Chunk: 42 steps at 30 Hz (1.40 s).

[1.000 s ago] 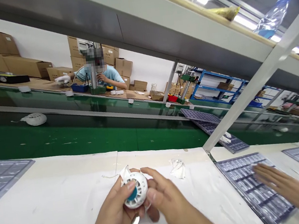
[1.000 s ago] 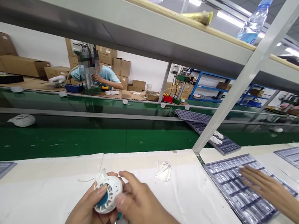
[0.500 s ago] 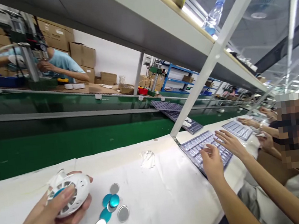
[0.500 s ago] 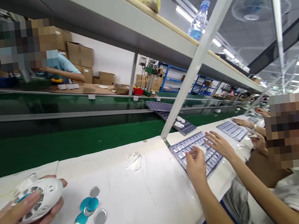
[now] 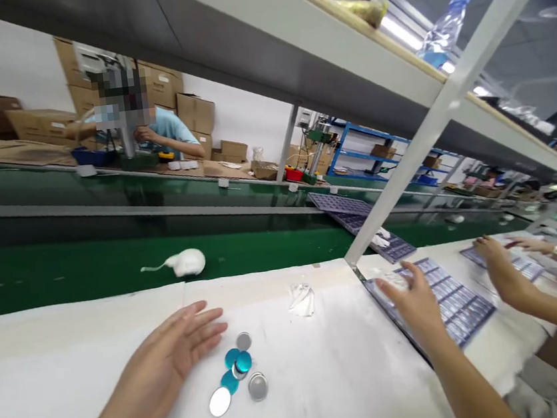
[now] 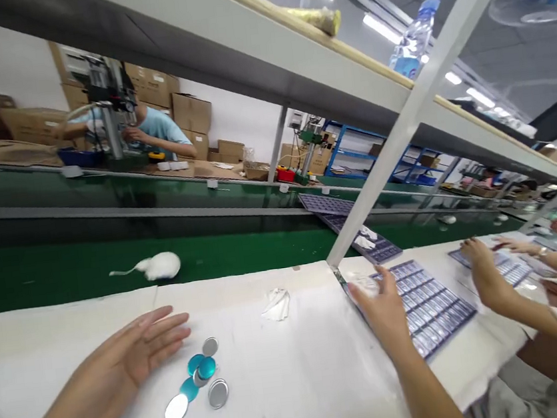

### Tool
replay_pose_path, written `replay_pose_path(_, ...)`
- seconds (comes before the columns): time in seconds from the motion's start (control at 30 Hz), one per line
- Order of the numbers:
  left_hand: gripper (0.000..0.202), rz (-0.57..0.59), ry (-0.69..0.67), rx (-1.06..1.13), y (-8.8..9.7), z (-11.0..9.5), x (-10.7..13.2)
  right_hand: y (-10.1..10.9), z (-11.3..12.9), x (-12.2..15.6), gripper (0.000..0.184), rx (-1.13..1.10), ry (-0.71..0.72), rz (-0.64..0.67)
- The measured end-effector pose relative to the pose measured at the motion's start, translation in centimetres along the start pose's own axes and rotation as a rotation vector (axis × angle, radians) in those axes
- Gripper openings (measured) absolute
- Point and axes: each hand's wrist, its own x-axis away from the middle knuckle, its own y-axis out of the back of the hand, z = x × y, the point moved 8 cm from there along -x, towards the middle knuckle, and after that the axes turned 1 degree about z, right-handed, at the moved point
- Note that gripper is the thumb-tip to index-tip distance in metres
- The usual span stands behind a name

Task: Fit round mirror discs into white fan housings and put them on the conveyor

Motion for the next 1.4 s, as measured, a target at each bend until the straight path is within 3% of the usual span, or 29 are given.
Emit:
replay_pose_path(0.03,0.037,0.053,0.015,-0.041,-0.7,0.5,0.5,-2.1,2.5,2.6,0.079,-0.103,0.072,0.111)
replay_pose_path(0.1,0.039,0.180,0.047,-0.070,-2.3,1.5,1.7,-6.7,8.8,9.1,0.092,-0.530,0.240,0.468)
replay_pose_path(0.17,0.039,0.314,0.078,-0.001,-4.1,2.3,2.8,-9.9,14.2,14.8,0.095,-0.714,0.324,0.723)
replay_pose_path(0.23,0.039,0.357,0.077,0.102,-5.0,2.3,3.3,-11.6,18.2,18.0,0.088,-0.730,0.460,0.857)
replay_pose_path(0.3,0.036,0.282,0.058,0.168,-4.5,1.9,3.1,-12.2,20.2,18.3,0.057,-0.681,0.609,0.852)
replay_pose_path(0.37,0.032,0.155,0.020,0.178,-3.2,1.3,2.5,-12.8,20.2,17.2,0.028,-0.561,0.737,0.849)
replay_pose_path(0.5,0.031,-0.022,-0.033,0.146,-1.1,0.4,1.6,-15.2,18.2,16.7,0.031,-0.214,0.977,1.030)
replay_pose_path(0.6,0.034,-0.050,-0.019,0.134,-0.8,0.6,1.3,-16.3,17.5,17.8,0.025,-0.070,1.098,1.029)
replay_pose_path(0.67,0.037,-0.039,-0.022,0.115,-0.9,0.8,1.3,-16.7,17.7,18.3,0.020,-0.087,1.105,0.998)
replay_pose_path(0.83,0.039,-0.007,-0.013,0.053,-1.0,1.3,1.3,-16.8,18.0,17.8,0.023,-0.202,0.998,0.946)
replay_pose_path(0.97,0.039,0.039,-0.043,-0.040,-1.6,1.4,1.5,-14.5,17.8,16.8,0.027,-0.344,0.815,0.918)
replay_pose_path(1.1,0.036,0.111,-0.069,-0.089,-2.5,1.4,1.9,-12.2,17.5,17.8,0.011,-0.726,0.495,1.054)
replay_pose_path(1.17,0.036,0.105,-0.089,-0.132,-2.7,1.4,2.1,-11.8,17.4,19.0,0.013,-0.866,0.382,1.138)
replay_pose_path(1.27,0.037,0.068,-0.101,-0.210,-2.5,1.7,2.2,-11.8,17.5,20.2,0.012,-0.894,0.401,1.166)
replay_pose_path(1.4,0.039,0.068,-0.101,-0.266,-2.8,2.0,2.4,-11.9,18.2,20.6,0.017,-0.827,0.576,1.098)
